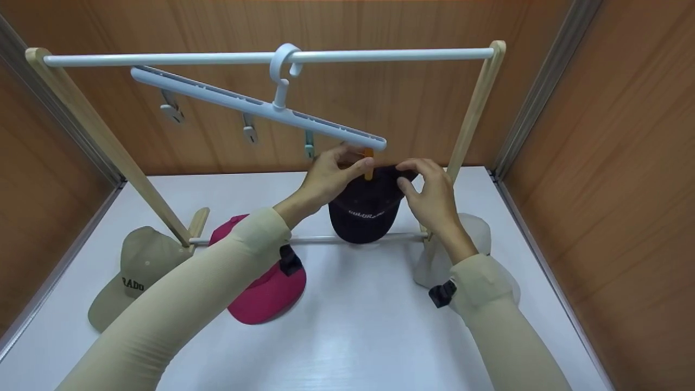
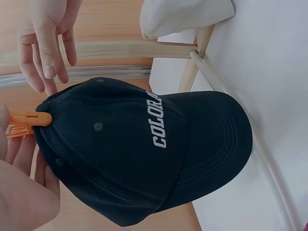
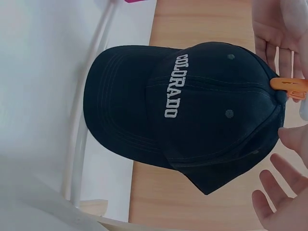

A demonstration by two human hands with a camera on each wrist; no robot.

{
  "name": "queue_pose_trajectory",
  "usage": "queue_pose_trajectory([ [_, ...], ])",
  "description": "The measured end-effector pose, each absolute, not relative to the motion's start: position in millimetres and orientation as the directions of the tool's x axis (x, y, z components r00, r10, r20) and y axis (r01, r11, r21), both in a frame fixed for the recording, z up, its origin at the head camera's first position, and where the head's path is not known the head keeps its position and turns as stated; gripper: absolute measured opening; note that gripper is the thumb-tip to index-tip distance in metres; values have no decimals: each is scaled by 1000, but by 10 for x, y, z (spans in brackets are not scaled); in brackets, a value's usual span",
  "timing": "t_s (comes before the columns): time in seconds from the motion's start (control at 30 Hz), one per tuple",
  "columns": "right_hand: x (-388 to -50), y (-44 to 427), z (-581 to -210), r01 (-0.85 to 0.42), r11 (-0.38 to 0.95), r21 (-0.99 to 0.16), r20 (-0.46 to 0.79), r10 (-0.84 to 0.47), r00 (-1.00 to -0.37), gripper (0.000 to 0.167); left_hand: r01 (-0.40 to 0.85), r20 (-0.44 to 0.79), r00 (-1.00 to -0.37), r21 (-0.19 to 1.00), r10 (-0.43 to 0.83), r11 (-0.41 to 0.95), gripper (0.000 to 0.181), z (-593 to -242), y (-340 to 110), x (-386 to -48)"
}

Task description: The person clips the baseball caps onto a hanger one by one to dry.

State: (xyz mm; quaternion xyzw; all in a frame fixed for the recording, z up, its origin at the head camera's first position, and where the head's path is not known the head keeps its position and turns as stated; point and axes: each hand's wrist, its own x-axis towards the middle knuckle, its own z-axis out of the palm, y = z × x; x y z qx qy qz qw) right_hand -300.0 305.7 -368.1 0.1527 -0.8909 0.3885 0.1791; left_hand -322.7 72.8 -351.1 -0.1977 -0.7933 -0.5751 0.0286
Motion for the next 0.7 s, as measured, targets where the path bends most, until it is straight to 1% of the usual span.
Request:
queue_pose_trajectory([
  [0.17,-2974,3025,-3717,-406,640,-653,426,-133,-895,27,331,258,-927,905,272,267,48,-3544,642,-3224],
  [0.4,-2932,3001,-3768,-404,631,-662,421,-132,-897,26,317,247,-940,888,235,334,47,-3621,523,-3220],
  [0.53,-2907,2985,-3785,-393,640,-660,415,-125,-901,26,327,255,-939,871,232,366,45,-3673,446,-3209],
  [0.7,-2874,2964,-3817,-390,652,-650,423,-115,-899,25,351,271,-928,866,254,356,44,-3753,330,-3201],
])
